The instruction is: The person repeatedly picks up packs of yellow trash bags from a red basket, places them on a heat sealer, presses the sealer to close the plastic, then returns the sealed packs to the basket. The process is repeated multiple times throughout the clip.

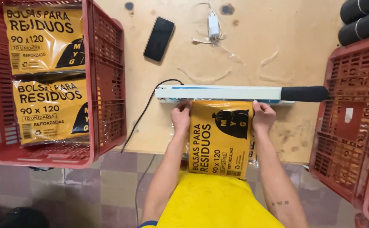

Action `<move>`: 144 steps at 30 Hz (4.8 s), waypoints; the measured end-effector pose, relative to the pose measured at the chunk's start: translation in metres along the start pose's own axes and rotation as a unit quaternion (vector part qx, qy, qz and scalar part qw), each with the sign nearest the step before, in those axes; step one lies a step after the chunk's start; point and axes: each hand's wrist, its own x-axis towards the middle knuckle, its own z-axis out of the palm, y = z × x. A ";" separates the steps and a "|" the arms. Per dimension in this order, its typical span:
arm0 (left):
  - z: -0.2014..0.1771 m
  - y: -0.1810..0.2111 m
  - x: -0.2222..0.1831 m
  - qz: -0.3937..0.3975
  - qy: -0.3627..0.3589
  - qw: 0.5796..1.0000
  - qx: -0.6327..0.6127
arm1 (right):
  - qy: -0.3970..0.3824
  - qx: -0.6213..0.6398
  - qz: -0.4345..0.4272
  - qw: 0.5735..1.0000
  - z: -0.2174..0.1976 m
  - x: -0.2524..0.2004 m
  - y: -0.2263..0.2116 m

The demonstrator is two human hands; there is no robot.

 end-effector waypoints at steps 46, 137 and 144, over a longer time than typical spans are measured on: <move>0.007 0.013 -0.005 -0.113 0.036 0.973 -0.195 | -0.006 -0.303 -0.423 0.854 -0.122 0.080 -0.155; -0.208 -0.037 -0.065 0.274 -0.223 0.915 -0.193 | -0.422 -0.078 -0.571 0.700 -0.041 -0.229 -0.161; -0.231 -0.024 -0.044 0.193 -0.271 0.932 -0.145 | -0.279 -0.022 -0.437 0.855 -0.055 -0.235 -0.132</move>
